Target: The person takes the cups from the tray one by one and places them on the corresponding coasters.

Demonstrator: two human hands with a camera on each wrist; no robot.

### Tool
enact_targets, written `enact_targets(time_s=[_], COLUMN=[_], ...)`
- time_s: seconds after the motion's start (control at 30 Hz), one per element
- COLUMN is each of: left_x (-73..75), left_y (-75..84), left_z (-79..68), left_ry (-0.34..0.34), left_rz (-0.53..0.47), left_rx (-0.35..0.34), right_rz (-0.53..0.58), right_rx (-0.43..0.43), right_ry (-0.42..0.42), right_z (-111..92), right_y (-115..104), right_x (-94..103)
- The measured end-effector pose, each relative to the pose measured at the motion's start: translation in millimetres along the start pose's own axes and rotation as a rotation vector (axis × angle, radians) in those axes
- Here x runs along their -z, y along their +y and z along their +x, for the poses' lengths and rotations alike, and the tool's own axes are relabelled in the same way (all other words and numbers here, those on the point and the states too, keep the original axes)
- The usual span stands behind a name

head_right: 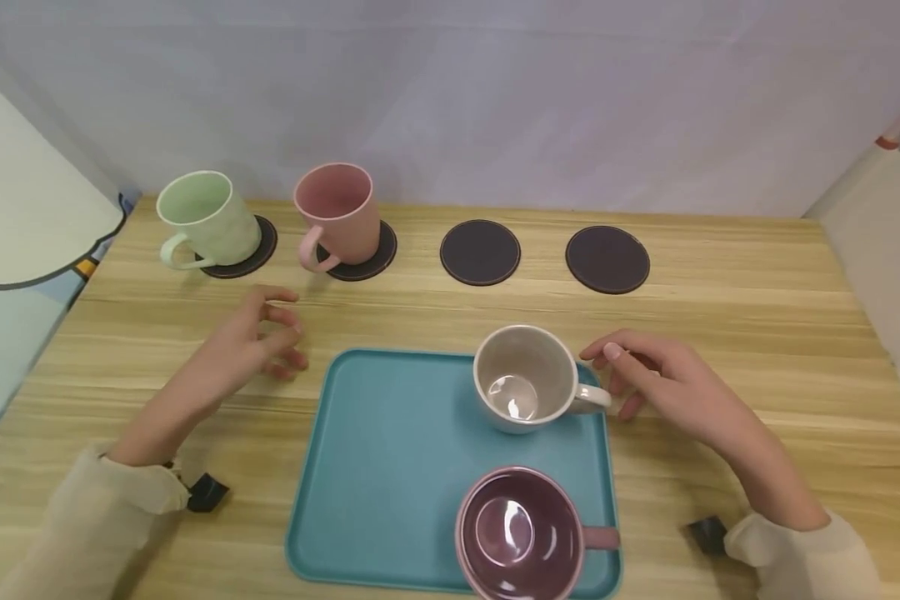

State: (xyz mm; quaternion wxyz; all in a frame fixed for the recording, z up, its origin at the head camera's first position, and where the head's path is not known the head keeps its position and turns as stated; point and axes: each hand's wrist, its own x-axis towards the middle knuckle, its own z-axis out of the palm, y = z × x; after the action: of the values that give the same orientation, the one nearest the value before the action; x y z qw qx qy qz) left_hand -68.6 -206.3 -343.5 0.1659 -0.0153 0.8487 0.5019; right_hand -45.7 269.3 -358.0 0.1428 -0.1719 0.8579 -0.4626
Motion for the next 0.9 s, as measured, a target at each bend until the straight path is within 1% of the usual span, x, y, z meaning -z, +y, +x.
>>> enact_targets(time_s=[0.1, 0.2, 0.27, 0.37, 0.43, 0.5, 0.63, 0.7, 0.77, 0.9], left_x=[-8.0, -12.4, -14.2, -16.9, -19.6, -23.1, -31.1, -35.3, -39.1, -43.4], left_y=[1.9, 3.5, 4.4, 4.3, 4.5, 4.6, 6.7, 7.7, 8.9, 7.8], left_z=[-5.6, -10.6, -13.2, -15.4, -15.9, -16.7, -19.3, -21.5, -23.6, -25.7], left_ry=[-0.09, -0.17, -0.212, -0.244, -0.245, -0.23, -0.179, -0.155, -0.145, -0.146], left_rz=[0.095, 0.175, 0.195, 0.197, 0.199, 0.215, 0.325, 0.397, 0.446, 0.474], left_rx=[-0.008, -0.011, -0.005, 0.003, 0.004, -0.007, -0.051, -0.069, -0.073, -0.059], right_rz=[0.036, 0.099, 0.137, 0.179, 0.198, 0.214, 0.255, 0.277, 0.295, 0.303], right_rx=[0.05, 0.085, 0.089, 0.102, 0.104, 0.11, 0.12, 0.129, 0.131, 0.116], right_ry=[-0.049, -0.12, -0.186, -0.295, -0.355, -0.39, -0.439, -0.462, -0.475, -0.467], right_z=[-1.4, -2.4, -3.5, -4.8, -5.4, -5.3, -6.2, -6.3, -6.0, -5.2], right_y=[-1.1, -1.2, -0.7, 0.3, 1.2, 2.3, 4.8, 5.7, 5.8, 3.1], right_x=[1.4, 2.3, 3.3, 4.9, 5.6, 5.9, 5.1, 4.0, 2.7, 0.5])
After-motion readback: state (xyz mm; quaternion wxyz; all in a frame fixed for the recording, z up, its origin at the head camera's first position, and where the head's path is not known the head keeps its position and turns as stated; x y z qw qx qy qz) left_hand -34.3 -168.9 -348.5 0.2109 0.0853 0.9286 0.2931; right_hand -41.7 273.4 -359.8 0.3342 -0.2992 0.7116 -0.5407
